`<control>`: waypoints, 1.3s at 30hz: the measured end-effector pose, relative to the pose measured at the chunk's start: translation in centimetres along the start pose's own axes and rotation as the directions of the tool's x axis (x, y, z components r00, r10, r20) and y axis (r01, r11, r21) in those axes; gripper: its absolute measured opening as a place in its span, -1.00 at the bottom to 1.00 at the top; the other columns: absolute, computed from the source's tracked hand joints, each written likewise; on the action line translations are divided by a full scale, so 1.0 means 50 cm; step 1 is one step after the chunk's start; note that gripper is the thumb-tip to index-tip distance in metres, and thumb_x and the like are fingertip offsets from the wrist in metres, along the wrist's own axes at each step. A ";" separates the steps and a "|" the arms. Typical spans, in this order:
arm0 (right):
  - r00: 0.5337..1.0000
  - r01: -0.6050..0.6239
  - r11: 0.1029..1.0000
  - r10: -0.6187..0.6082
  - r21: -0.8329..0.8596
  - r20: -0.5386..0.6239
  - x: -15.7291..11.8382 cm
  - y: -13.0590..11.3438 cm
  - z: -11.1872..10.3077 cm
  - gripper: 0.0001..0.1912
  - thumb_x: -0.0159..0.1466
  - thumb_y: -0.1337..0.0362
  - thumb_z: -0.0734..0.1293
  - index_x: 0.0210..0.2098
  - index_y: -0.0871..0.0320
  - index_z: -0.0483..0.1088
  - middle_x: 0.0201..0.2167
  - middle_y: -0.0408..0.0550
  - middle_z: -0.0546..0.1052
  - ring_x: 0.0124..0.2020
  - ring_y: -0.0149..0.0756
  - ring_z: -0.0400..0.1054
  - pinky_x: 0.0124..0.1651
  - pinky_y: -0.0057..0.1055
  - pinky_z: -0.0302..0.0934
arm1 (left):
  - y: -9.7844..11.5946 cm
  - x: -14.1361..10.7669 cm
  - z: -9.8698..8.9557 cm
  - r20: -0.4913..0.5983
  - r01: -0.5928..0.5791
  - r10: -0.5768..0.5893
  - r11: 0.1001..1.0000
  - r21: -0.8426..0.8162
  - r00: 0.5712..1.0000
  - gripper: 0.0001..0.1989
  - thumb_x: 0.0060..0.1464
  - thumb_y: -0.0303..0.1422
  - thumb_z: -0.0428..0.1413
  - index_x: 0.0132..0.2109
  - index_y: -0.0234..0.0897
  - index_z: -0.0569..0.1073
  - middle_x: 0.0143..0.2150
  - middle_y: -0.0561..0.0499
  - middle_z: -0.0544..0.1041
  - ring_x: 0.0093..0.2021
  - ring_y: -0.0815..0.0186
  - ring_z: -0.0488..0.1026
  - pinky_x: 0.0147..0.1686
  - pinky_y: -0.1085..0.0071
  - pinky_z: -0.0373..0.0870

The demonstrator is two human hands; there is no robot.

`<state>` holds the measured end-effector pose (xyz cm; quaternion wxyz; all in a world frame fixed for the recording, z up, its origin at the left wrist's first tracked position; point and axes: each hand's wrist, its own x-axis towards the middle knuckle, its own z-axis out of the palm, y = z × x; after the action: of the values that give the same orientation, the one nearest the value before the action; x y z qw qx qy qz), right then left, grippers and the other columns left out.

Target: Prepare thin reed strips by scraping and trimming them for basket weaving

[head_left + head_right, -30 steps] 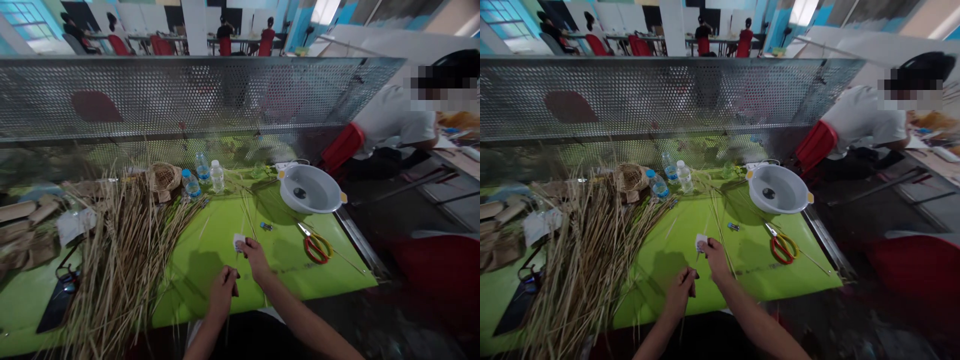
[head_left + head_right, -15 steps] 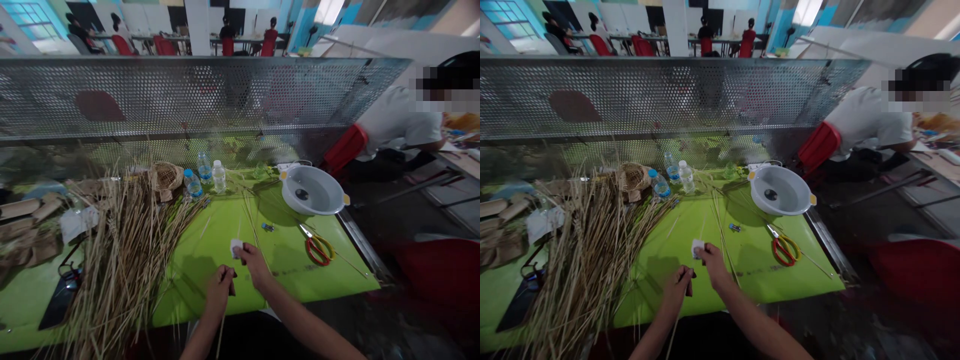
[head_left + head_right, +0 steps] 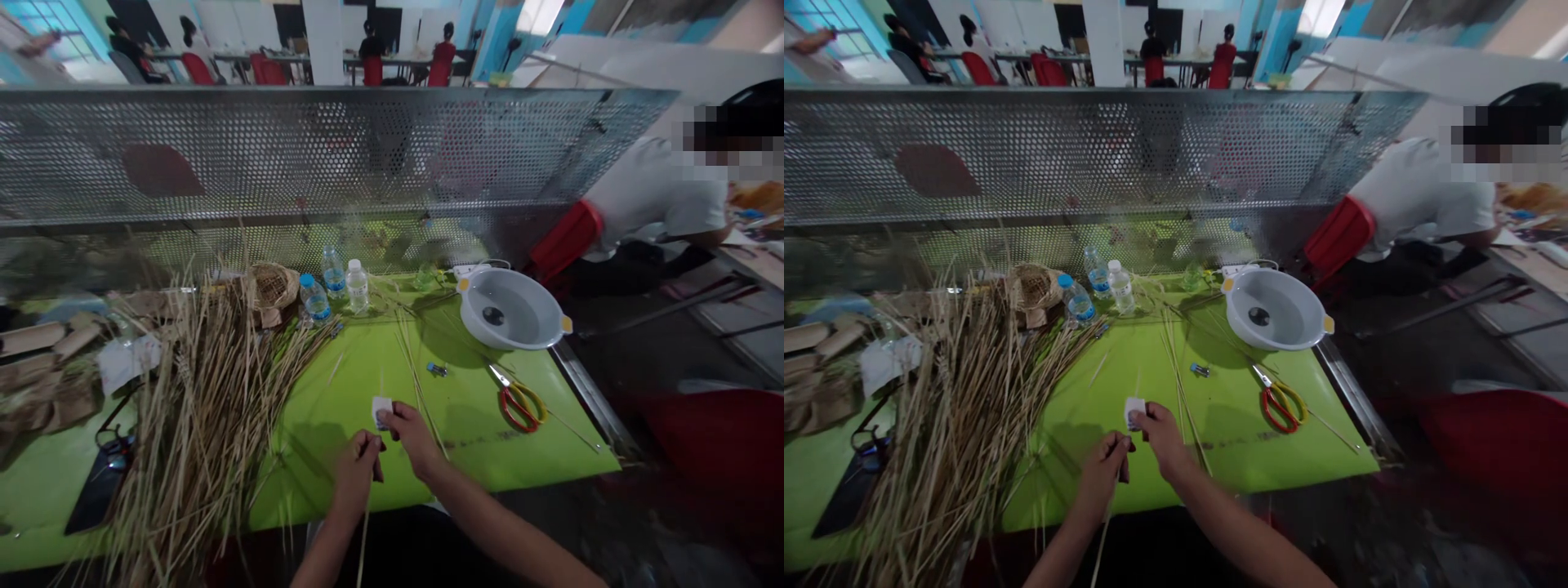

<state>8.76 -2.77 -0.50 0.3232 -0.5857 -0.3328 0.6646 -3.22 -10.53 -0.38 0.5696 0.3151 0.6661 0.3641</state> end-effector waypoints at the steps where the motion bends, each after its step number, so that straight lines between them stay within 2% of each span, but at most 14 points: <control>1: 1.000 0.005 1.000 -0.005 0.005 -0.020 0.003 -0.003 -0.001 -0.76 0.02 0.11 0.43 -0.42 0.16 0.51 -0.55 -0.14 0.46 -0.53 -0.37 0.14 -0.41 -0.40 0.01 | -0.002 -0.001 0.001 0.016 0.003 -0.003 1.000 0.003 1.000 -0.66 0.03 -0.03 0.06 -0.45 -0.21 0.35 -0.74 0.17 0.29 -0.66 0.37 0.20 -0.54 0.45 0.13; 4: 0.997 0.028 0.999 -0.027 0.015 -0.074 0.006 -0.008 0.001 -0.76 0.06 0.11 0.39 -0.36 0.14 0.51 -0.50 -0.15 0.46 -0.50 -0.36 0.14 -0.39 -0.40 0.02 | -0.007 -0.002 0.006 0.046 0.015 -0.015 1.000 -0.005 0.999 -0.67 0.03 -0.04 0.06 -0.44 -0.22 0.36 -0.75 0.18 0.27 -0.67 0.38 0.18 -0.55 0.46 0.12; 10: 0.998 -0.020 0.998 0.017 0.057 0.060 -0.022 0.012 0.018 -0.77 0.03 0.13 0.42 -0.39 0.17 0.51 -0.51 -0.14 0.47 -0.50 -0.36 0.20 -0.39 -0.40 0.06 | 0.002 0.001 0.006 0.009 -0.028 0.029 0.999 -0.029 1.000 -0.66 0.08 -0.02 0.01 -0.37 -0.21 0.36 -0.74 0.22 0.22 -0.67 0.37 0.16 -0.56 0.45 0.09; 16: 0.995 -0.006 0.999 0.011 0.047 -0.104 -0.003 -0.023 0.018 -0.75 0.04 0.12 0.41 -0.35 0.14 0.51 -0.43 -0.11 0.52 -0.46 -0.34 0.21 -0.36 -0.39 0.07 | 0.024 -0.001 0.000 0.024 -0.025 0.023 0.995 0.092 0.999 -0.68 0.12 -0.07 -0.01 -0.38 -0.22 0.38 -0.76 0.21 0.22 -0.68 0.38 0.16 -0.52 0.44 0.12; 21: 1.000 -0.011 0.999 0.011 0.045 -0.008 0.000 -0.038 0.025 -0.77 0.00 0.13 0.43 -0.41 0.15 0.52 -0.51 -0.11 0.49 -0.51 -0.34 0.18 -0.40 -0.38 0.04 | 0.045 0.012 -0.006 0.016 -0.045 0.043 0.995 0.086 0.999 -0.70 0.12 -0.10 -0.02 -0.38 -0.22 0.36 -0.76 0.24 0.17 -0.71 0.41 0.10 -0.57 0.46 0.07; 25: 0.997 -0.002 0.999 0.006 0.052 -0.082 0.005 -0.042 0.023 -0.75 0.04 0.11 0.41 -0.35 0.12 0.52 -0.43 -0.11 0.52 -0.48 -0.34 0.18 -0.36 -0.38 0.07 | 0.059 0.019 -0.015 0.060 -0.028 0.020 0.992 0.124 0.998 -0.69 0.10 -0.09 -0.02 -0.37 -0.23 0.37 -0.77 0.26 0.14 -0.73 0.43 0.08 -0.58 0.47 0.08; 30: 1.000 -0.010 0.998 0.011 0.056 -0.021 0.006 -0.042 0.021 -0.75 0.01 0.12 0.44 -0.39 0.16 0.53 -0.53 -0.13 0.48 -0.55 -0.38 0.11 -0.41 -0.39 0.03 | 0.061 0.016 -0.022 0.061 -0.026 0.018 0.990 0.136 0.998 -0.68 0.09 -0.07 -0.02 -0.37 -0.24 0.37 -0.78 0.26 0.15 -0.74 0.42 0.07 -0.59 0.46 0.07; 34: 0.995 0.004 0.998 0.003 0.064 -0.103 0.007 -0.040 0.019 -0.72 0.03 0.10 0.43 -0.33 0.15 0.53 -0.49 -0.12 0.49 -0.53 -0.37 0.13 -0.41 -0.39 0.04 | 0.048 0.013 -0.023 0.116 -0.009 -0.006 0.992 0.122 0.993 -0.67 0.09 -0.06 -0.01 -0.36 -0.24 0.39 -0.79 0.24 0.18 -0.74 0.43 0.09 -0.57 0.47 0.07; 39: 1.000 -0.020 0.998 0.020 0.058 0.004 -0.011 -0.027 0.028 -0.76 0.03 0.12 0.44 -0.39 0.16 0.54 -0.52 -0.12 0.48 -0.54 -0.37 0.14 -0.41 -0.39 0.04 | 0.044 0.010 -0.023 0.084 0.001 -0.005 0.999 0.048 0.996 -0.65 0.08 -0.03 0.01 -0.35 -0.24 0.38 -0.75 0.20 0.26 -0.70 0.40 0.16 -0.57 0.46 0.07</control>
<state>7.46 -2.57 1.05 0.3330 -0.5782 -0.3080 0.6782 -4.45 -9.09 1.31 0.5901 0.3426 0.6504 0.3337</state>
